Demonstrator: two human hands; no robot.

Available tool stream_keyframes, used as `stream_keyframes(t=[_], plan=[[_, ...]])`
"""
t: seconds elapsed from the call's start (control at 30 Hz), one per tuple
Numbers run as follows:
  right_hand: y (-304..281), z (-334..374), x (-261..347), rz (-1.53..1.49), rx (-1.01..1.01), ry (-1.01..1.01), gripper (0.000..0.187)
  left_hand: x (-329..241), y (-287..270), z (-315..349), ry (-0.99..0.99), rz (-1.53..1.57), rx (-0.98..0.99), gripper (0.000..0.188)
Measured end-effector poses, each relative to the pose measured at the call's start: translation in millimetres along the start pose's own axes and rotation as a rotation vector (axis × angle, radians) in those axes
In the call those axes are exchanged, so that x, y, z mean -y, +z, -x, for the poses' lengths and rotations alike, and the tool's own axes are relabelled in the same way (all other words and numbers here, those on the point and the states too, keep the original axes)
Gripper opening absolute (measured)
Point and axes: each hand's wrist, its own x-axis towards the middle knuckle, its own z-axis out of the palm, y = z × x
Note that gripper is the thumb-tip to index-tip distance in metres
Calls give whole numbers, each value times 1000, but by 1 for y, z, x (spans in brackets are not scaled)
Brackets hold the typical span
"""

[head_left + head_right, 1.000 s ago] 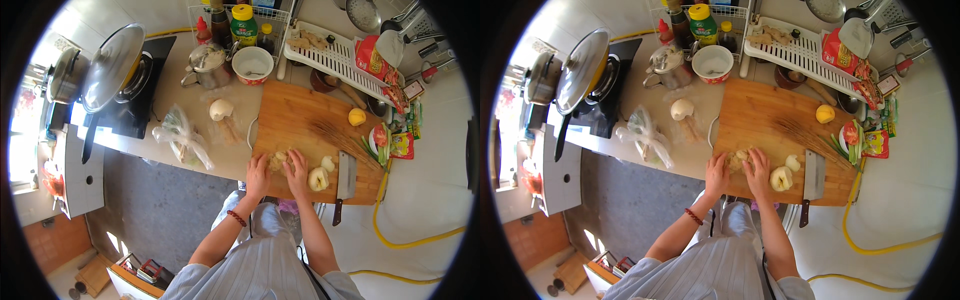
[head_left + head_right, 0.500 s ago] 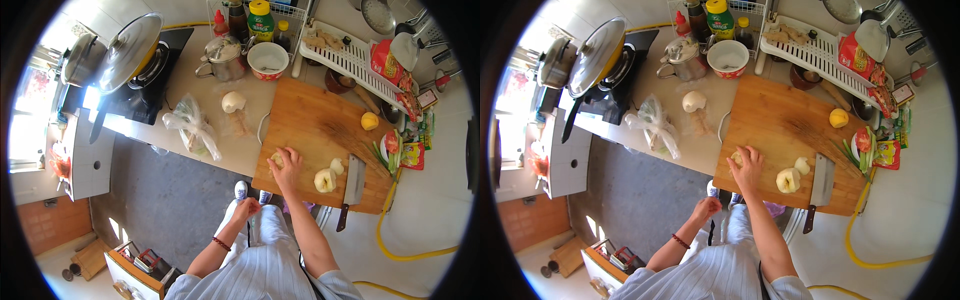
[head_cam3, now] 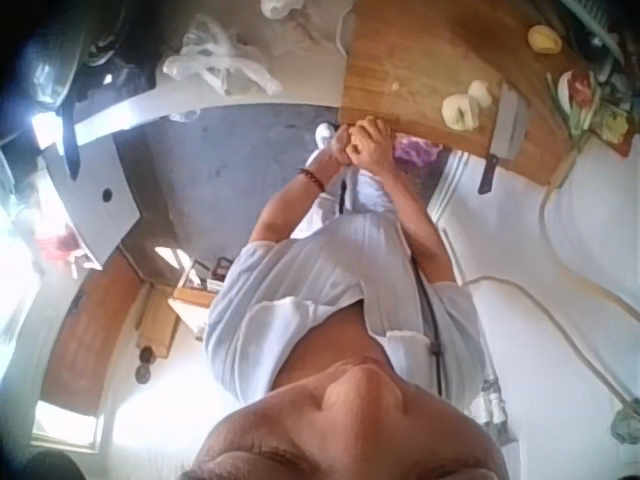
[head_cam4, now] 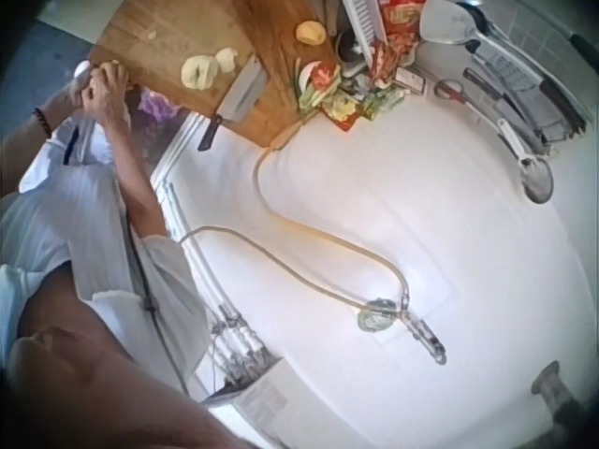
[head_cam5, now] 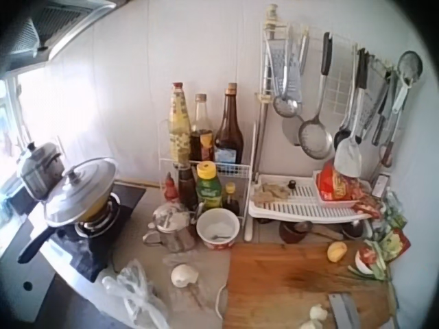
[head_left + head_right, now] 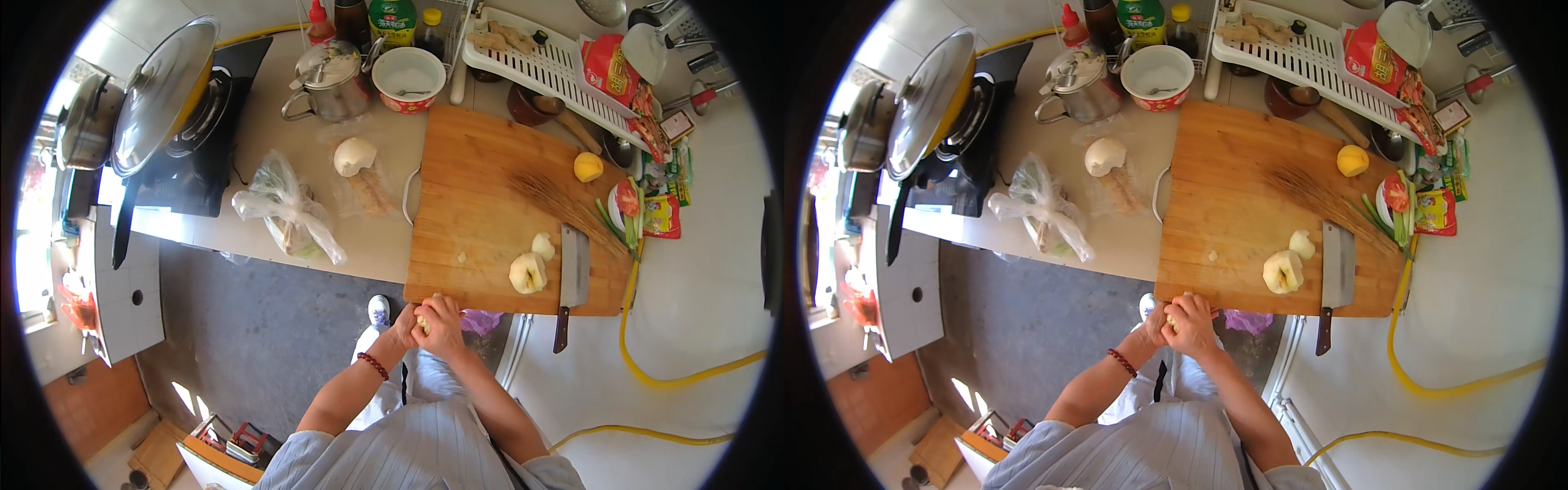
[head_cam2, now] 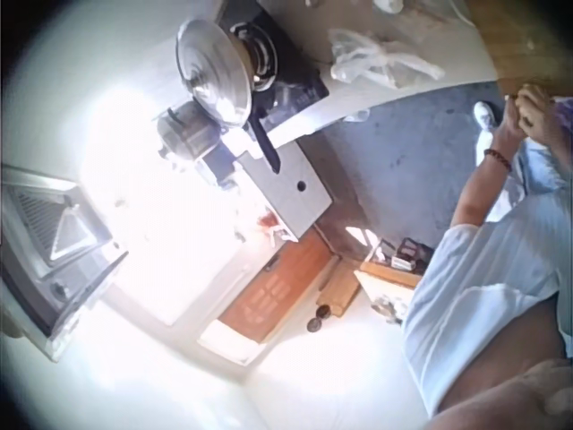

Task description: The person peels a potato with a cleaver, then cuts it into chunks and places them in a glass bowl. They wash their hands at the sink, then return to the cutting board to slice a peach into wedges and add them to the same bowl.

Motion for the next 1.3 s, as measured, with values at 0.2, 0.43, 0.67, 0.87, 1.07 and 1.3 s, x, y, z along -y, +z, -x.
stream_keyframes(t=[0.2, 0.43, 0.67, 0.87, 1.07, 1.3], plan=[[0, 12, 25, -156, -38, -41, 15, 3, 56, 25, 4, 64, -29, 17], [-25, -8, 68, -98, -204, -24, 10, 13, 75, 43, 126, 79, -103, 24], [-64, -42, 86, -200, -391, -18, 10, 10, 138, 35, 163, 200, 86, 16], [-100, -66, 88, -1193, -349, 373, 12, 20, 161, 32, 297, 226, 39, 15], [-136, -87, 58, -1450, -278, 429, 16, 26, 155, 23, 354, 324, 115, 20], [-81, -82, -59, 77, 83, 367, 21, 20, 157, 55, 454, 426, 121, 25]])
